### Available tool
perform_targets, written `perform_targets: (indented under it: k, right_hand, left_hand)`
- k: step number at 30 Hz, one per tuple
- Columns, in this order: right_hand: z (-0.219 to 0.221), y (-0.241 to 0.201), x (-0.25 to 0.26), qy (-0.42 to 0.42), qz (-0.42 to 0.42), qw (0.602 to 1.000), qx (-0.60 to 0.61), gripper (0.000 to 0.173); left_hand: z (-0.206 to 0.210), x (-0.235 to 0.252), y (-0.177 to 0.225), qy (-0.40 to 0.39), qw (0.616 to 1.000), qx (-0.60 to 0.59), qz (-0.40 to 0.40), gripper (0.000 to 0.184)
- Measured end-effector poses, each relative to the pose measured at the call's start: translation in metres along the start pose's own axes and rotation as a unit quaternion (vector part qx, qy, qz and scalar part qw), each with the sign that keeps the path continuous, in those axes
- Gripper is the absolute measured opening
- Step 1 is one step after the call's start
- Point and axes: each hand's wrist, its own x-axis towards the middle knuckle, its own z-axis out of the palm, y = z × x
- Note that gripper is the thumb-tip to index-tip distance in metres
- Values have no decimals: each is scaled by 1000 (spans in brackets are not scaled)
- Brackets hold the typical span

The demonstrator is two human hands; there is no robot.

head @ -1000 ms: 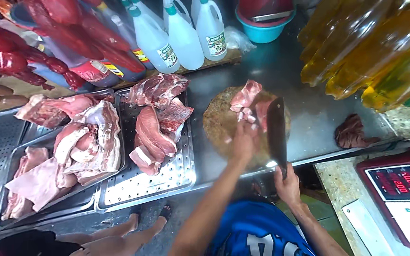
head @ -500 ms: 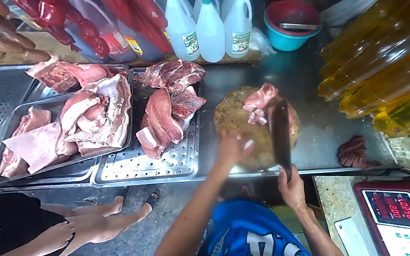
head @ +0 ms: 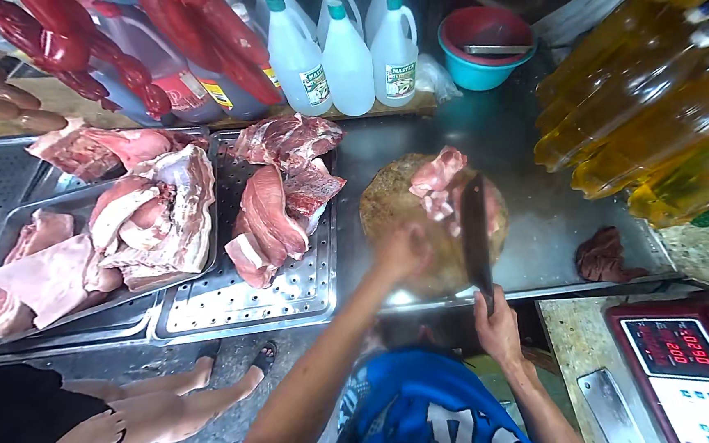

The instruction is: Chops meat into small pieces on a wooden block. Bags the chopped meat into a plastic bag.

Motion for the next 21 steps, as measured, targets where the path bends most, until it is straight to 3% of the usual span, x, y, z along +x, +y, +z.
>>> perform_targets:
  k: [3, 6, 9, 11, 13, 14, 16, 21]
  right_hand:
    - [-21, -26, 1, -36, -39, 998, -14, 42]
    - [-43, -71, 9, -5, -129, 992, 7, 40]
    - [-56, -103, 19, -9, -195, 981, -18, 40]
    - [-48, -94, 20, -79, -178, 977, -92, 41]
    - [-35, -72, 20, -221, -82, 958, -162, 42]
    - [-31, -64, 18, -251, -54, 950, -176, 43]
    - [-32, -60, 24, -226, -59, 955, -184, 42]
    - [-56, -90, 33, -50, -145, 985, -75, 39]
  left_hand:
    - [23, -43, -27, 15, 1000, 4, 4, 31]
    - [42, -54, -40, 97, 995, -8, 26, 26]
    - [50, -58, -43, 127, 992, -3, 23, 25]
    - [55, -58, -45, 134, 991, -1, 26, 24]
    - [59, -57, -46, 149, 988, -11, 35, 22]
    - [61, -56, -46, 158, 986, -17, 42, 22]
    - [61, -49, -46, 181, 981, -27, 58, 23]
    - [67, -59, -59, 222, 966, -96, 89, 23]
